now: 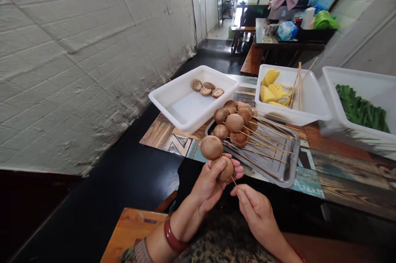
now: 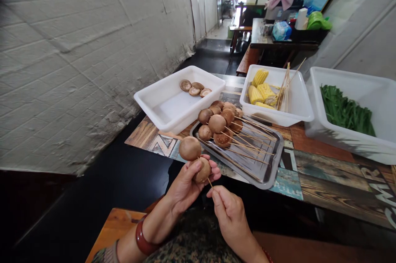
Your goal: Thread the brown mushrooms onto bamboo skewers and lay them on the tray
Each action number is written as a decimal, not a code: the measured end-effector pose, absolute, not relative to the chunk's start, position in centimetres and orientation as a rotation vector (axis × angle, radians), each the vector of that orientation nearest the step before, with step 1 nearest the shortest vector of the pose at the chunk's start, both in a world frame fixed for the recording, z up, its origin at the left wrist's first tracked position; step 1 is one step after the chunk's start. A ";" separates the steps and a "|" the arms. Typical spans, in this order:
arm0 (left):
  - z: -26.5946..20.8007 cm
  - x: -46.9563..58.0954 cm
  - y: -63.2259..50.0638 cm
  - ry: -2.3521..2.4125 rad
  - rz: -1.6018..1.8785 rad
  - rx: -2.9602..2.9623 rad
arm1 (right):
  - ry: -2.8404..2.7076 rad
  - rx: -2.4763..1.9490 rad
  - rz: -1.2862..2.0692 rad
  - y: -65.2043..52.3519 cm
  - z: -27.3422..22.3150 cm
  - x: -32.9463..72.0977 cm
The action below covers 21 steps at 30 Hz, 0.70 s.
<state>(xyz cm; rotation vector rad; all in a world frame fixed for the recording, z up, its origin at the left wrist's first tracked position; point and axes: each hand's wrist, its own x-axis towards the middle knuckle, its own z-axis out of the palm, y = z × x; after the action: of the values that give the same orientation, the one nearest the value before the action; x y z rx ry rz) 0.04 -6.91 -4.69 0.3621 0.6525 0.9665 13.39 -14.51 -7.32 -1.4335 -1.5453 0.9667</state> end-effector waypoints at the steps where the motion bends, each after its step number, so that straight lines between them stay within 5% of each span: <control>1: -4.7 0.1 -7.0 0.656 0.972 0.364 | -1.544 -1.434 0.960 -14.5 -7.3 13.3; 10: -5.0 0.6 -7.7 0.656 0.891 0.409 | -1.528 -1.446 0.878 -14.2 -7.0 13.3; 21: -3.9 -0.9 -3.6 0.624 1.215 0.421 | -1.531 -1.396 1.087 -15.0 -7.5 13.6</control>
<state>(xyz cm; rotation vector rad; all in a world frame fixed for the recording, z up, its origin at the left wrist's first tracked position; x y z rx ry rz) -0.94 -3.59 -3.90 0.4206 0.6240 1.2152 13.55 -15.05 -7.52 -1.3962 -1.5310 1.0872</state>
